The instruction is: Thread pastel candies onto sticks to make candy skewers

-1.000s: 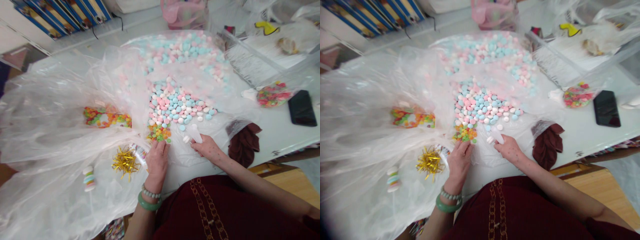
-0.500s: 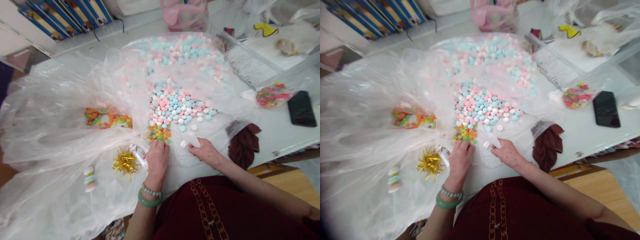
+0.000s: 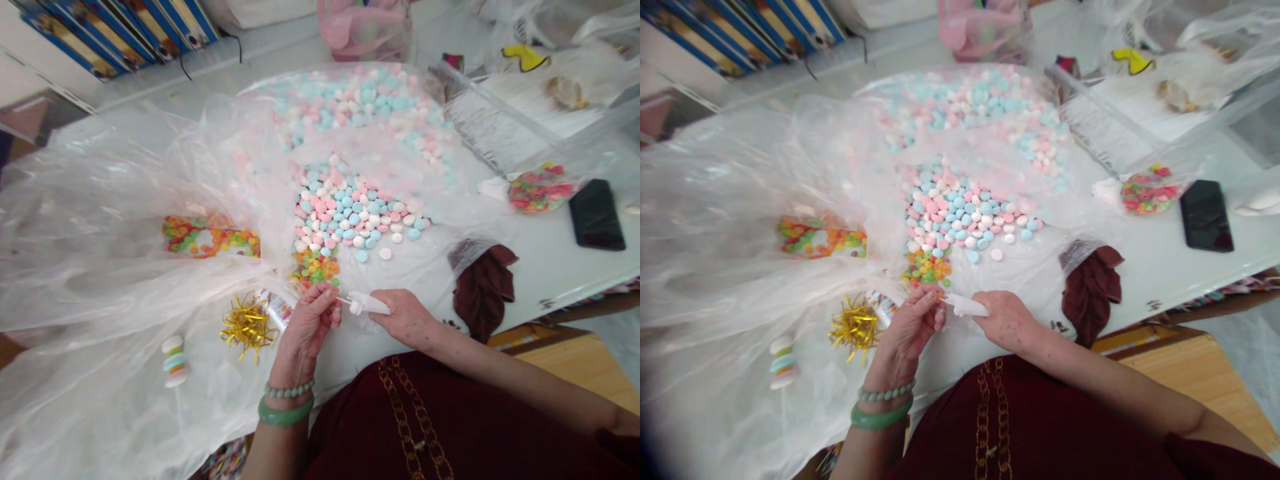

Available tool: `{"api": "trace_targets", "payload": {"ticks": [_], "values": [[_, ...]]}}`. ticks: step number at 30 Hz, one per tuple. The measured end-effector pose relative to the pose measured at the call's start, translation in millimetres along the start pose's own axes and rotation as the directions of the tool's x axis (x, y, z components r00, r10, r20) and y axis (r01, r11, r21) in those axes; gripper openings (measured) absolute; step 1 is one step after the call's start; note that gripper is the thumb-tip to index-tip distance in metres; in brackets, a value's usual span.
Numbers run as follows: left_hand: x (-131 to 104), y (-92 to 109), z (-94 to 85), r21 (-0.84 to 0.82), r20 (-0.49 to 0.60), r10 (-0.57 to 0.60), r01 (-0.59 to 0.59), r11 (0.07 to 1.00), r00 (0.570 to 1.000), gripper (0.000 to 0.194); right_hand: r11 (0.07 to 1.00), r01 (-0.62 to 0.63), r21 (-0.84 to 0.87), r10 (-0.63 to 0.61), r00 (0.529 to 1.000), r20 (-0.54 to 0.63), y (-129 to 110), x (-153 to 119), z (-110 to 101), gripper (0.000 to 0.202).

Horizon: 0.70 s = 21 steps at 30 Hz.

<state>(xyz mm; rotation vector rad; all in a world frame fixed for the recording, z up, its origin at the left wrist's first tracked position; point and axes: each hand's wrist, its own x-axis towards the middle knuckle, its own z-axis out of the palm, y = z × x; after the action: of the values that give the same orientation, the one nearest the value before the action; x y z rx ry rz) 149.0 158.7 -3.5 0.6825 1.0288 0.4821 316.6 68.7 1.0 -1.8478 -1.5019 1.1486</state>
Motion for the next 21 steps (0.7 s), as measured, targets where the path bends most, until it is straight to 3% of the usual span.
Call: {"api": "trace_targets", "payload": {"ticks": [6,12,14,18,21], "values": [[1.4,-3.7,-5.8,-0.035,0.094,-0.04,0.044,0.998,0.995,0.032,0.998,0.045,-0.05,-0.044,0.999,0.015,1.3,-3.6,-2.2,0.016],[1.3,-11.3,4.1,-0.115,0.146,-0.097,0.114,0.987,0.984,0.031,0.998,-0.051,-0.036,0.05,0.999,-0.016,0.8,-2.0,0.7,0.014],[1.6,-17.9,12.8,-0.135,0.125,-0.108,0.125,0.983,0.986,0.032,0.999,-0.036,-0.026,0.035,0.999,-0.034,-0.4,0.2,4.0,0.014],[0.3,-28.7,32.2,-0.089,-0.025,-0.026,0.023,0.996,0.999,0.029,1.0,-0.021,0.008,0.021,0.993,-0.119,-3.3,5.9,8.8,0.014],[0.7,-25.7,42.9,0.021,-0.059,-0.028,0.03,0.999,0.998,0.03,0.984,-0.055,0.167,0.08,0.986,-0.149,-1.4,6.4,5.4,0.014]]}}
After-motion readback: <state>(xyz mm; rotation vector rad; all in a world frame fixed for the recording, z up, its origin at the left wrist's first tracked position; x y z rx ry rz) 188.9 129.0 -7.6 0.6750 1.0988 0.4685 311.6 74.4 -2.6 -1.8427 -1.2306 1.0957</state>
